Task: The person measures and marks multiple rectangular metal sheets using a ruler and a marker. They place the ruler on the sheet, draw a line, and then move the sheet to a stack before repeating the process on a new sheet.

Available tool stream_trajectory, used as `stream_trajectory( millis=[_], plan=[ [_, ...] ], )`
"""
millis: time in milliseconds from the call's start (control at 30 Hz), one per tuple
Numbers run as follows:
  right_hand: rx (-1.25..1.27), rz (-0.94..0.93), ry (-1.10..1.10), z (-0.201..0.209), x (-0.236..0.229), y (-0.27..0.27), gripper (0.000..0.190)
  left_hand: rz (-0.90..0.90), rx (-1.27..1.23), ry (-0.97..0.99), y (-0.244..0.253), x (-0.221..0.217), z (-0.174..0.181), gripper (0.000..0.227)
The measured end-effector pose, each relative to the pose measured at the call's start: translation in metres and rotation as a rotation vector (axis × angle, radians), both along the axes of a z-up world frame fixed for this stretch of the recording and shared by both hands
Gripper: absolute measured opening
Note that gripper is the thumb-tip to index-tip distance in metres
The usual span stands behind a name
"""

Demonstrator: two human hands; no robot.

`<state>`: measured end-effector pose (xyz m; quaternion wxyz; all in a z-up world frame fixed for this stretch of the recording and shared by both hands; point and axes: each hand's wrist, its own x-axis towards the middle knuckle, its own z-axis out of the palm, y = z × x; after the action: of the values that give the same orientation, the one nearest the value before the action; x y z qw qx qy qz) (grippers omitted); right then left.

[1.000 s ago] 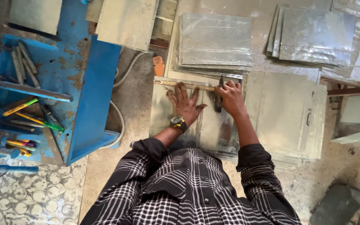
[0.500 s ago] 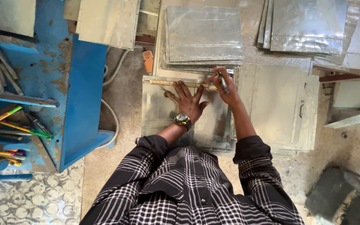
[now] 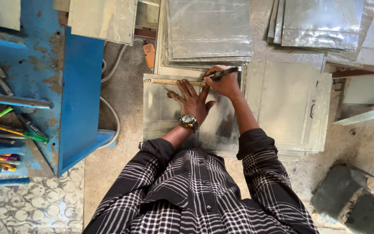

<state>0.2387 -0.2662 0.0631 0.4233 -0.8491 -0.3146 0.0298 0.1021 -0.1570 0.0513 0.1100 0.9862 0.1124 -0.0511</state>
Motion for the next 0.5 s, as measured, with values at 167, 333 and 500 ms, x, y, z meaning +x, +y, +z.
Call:
stream_trajectory(
  millis=[167, 333, 500],
  plan=[
    [-0.066, -0.113, 0.131, -0.001, -0.001, 0.002, 0.020, -0.013, 0.019, 0.023, 0.000, 0.000, -0.003, 0.084],
    [-0.039, -0.035, 0.026, -0.008, 0.001, -0.002, 0.016, -0.020, 0.037, 0.019, 0.001, -0.001, -0.004, 0.083],
    [-0.115, -0.003, -0.024, -0.013, 0.003, -0.003, 0.016, -0.024, 0.043, 0.031, 0.000, 0.000, -0.006, 0.079]
  ],
)
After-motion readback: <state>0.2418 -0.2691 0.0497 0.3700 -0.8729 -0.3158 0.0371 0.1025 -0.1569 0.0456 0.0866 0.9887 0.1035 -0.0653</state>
